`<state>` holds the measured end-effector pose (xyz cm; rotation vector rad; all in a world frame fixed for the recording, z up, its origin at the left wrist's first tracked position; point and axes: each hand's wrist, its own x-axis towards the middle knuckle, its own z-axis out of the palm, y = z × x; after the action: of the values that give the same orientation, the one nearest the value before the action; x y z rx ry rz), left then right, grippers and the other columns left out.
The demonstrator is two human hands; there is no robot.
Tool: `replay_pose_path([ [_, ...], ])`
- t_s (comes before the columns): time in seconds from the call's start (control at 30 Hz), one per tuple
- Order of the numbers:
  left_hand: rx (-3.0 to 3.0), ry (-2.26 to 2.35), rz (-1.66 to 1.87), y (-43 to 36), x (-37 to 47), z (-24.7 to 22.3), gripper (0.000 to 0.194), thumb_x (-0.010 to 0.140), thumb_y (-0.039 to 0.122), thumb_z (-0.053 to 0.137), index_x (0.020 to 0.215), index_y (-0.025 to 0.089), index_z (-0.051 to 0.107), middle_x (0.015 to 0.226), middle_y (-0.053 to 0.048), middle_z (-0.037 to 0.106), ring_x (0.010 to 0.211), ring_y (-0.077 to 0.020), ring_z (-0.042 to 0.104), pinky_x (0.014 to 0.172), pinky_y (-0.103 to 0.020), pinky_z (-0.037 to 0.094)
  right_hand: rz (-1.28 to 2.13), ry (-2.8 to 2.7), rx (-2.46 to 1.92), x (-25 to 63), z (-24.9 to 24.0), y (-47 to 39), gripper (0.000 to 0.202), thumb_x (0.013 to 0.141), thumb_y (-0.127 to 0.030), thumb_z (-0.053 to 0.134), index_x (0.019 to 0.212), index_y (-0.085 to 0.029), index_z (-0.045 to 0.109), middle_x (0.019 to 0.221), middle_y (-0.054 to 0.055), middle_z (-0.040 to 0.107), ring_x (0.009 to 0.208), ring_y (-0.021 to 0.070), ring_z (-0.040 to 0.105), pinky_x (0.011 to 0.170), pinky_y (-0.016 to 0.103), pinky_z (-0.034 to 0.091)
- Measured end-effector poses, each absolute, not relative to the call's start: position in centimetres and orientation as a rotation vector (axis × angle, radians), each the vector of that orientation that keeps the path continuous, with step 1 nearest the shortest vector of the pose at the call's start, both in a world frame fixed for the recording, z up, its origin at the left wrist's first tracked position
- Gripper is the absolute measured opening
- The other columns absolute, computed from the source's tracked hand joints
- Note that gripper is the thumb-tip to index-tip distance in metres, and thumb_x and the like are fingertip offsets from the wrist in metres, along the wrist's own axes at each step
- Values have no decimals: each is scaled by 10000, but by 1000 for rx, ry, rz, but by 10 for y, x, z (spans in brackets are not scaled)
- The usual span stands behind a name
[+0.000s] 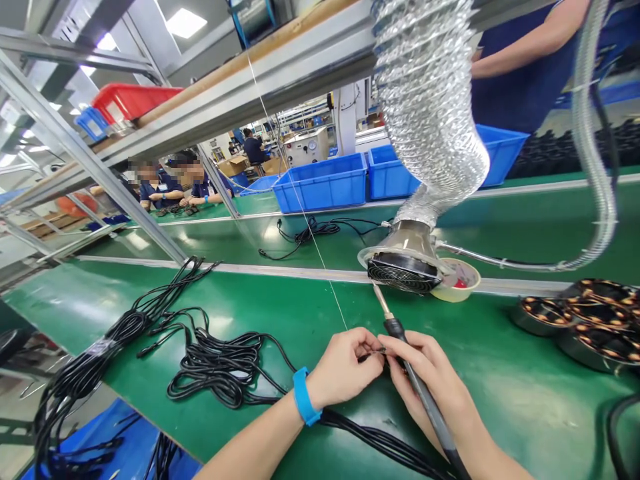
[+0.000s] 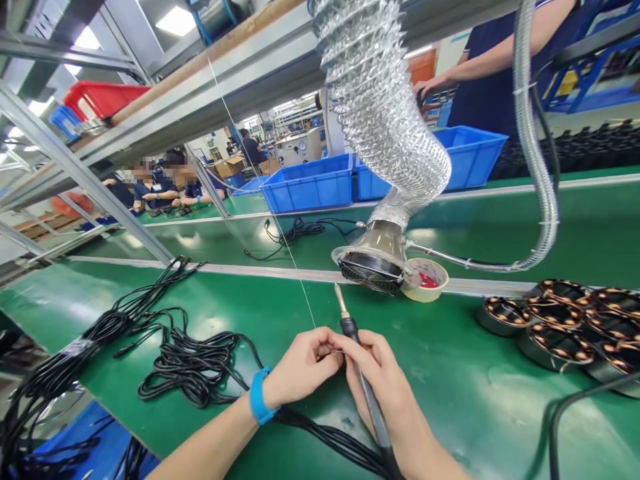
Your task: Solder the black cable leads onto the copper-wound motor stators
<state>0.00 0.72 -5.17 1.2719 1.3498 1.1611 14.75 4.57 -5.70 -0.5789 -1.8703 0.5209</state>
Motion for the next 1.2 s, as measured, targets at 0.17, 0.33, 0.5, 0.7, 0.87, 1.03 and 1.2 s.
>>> replay_pose_path([
  [0.17, 1282, 1398, 985, 8, -7, -48, 54, 795, 201, 580, 811, 160, 549, 616, 26, 518, 549, -102, 497, 534, -225, 388, 467, -1973, -585, 153, -65, 47, 401, 907, -142, 516, 1282, -273, 569, 1047, 90, 564, 861, 156, 652, 785, 268, 558],
  [0.33, 1179, 1272, 873, 10, -17, -48, 97, 764, 201, 594, 826, 157, 533, 666, 10, 554, 543, -92, 522, 547, -224, 418, 486, -1998, -598, 152, -71, 47, 427, 891, -106, 508, 1283, -272, 553, 1034, 76, 544, 875, 159, 639, 795, 273, 554],
  [0.5, 998, 1109, 915, 7, -17, -48, 216, 809, 326, 640, 888, 140, 564, 666, 46, 453, 470, -33, 298, 453, -202, 207, 539, -1978, -589, 149, -72, 41, 486, 859, -54, 475, 1274, -299, 537, 1050, 55, 533, 869, 147, 630, 787, 267, 554],
  [0.7, 906, 1076, 951, 7, -12, -47, 291, 833, 404, 657, 850, 128, 564, 666, 48, 423, 484, -28, 225, 456, -224, 108, 617, -2010, -604, 153, -74, 39, 510, 857, -49, 452, 1293, -303, 522, 1070, 52, 525, 893, 142, 622, 805, 263, 549],
  [0.87, 907, 1137, 978, 8, -15, -50, 285, 823, 391, 667, 777, 138, 543, 653, 47, 430, 484, -29, 226, 455, -219, 108, 641, -1957, -611, 156, -73, 38, 467, 868, -60, 485, 1272, -288, 539, 1062, 51, 530, 907, 148, 622, 816, 273, 548],
  [1.03, 909, 1147, 980, 9, -16, -52, 309, 831, 398, 657, 731, 145, 511, 654, 48, 437, 473, -25, 203, 449, -211, 101, 719, -1889, -611, 156, -74, 40, 425, 878, -59, 497, 1249, -262, 539, 1047, 50, 514, 840, 128, 620, 798, 279, 556],
  [1.2, 919, 1161, 986, 9, -15, -52, 283, 838, 378, 652, 748, 143, 521, 647, 47, 441, 470, -26, 202, 448, -211, 102, 741, -1799, -731, 156, -74, 39, 441, 842, -44, 512, 1223, -263, 546, 1049, 41, 487, 757, 102, 616, 749, 259, 560],
])
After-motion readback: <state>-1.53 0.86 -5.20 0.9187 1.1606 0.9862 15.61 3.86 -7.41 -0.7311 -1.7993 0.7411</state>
